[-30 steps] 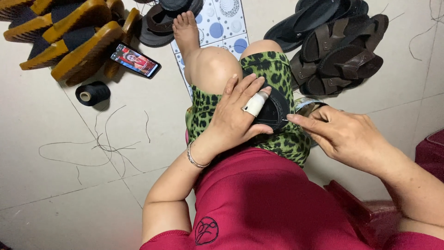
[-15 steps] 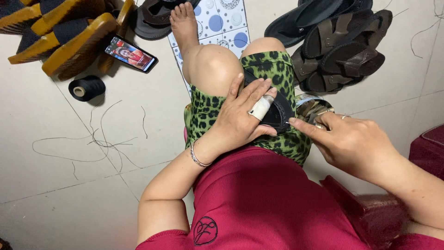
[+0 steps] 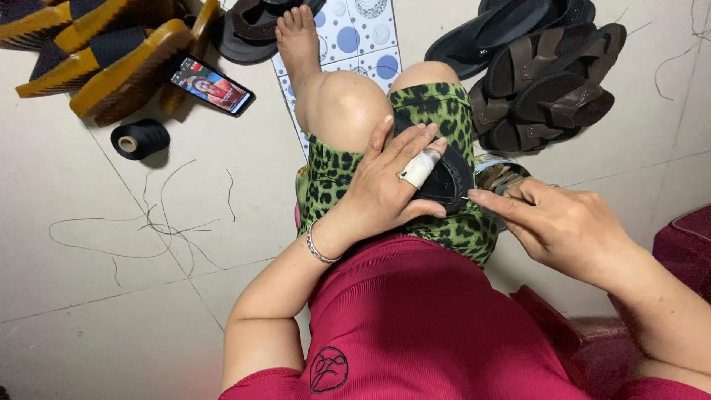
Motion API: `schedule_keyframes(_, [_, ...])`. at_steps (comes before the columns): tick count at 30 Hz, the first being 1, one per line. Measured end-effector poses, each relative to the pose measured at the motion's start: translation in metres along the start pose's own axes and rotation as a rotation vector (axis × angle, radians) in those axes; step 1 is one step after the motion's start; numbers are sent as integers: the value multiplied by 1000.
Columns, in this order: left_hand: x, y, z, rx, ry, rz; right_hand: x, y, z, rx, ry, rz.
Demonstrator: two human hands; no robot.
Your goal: The person sits on the floor and sews a black sandal using a needle and thread. They repeatedly insert the needle through the sandal strap and pull the thread to secure the stitching.
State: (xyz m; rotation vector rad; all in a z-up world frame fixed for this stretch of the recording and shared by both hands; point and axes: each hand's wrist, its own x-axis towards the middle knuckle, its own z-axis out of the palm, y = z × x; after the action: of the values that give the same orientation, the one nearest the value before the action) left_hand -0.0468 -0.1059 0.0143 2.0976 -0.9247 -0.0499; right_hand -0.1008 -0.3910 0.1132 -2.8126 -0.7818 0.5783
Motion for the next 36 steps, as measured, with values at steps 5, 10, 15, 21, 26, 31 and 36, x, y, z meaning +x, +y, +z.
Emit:
schedule_keyframes(5, [1, 2, 0, -6, 17, -7, -2, -2, 5, -42, -48, 44])
schedule_keyframes(10, [2, 3, 9, 81, 12, -23, 4, -23, -8, -225, -272, 215])
schedule_keyframes(15, [4, 1, 14, 50, 46, -19, 27, -26, -15, -210, -76, 100])
schedule_keyframes(21, [0, -4, 15, 35, 20, -51, 51, -23, -7, -207, 42, -47])
schedule_keyframes(26, [-2, 14, 3, 75, 127, -63, 43, -3, 9, -81, 113, -137])
schedule_keyframes(31, [1, 42, -26, 14, 388, 136, 37, -12, 1, -135, 110, -44])
schedule_keyframes(36, [-5, 49, -11, -1169, 77, -263, 25, -12, 14, -198, -44, 93])
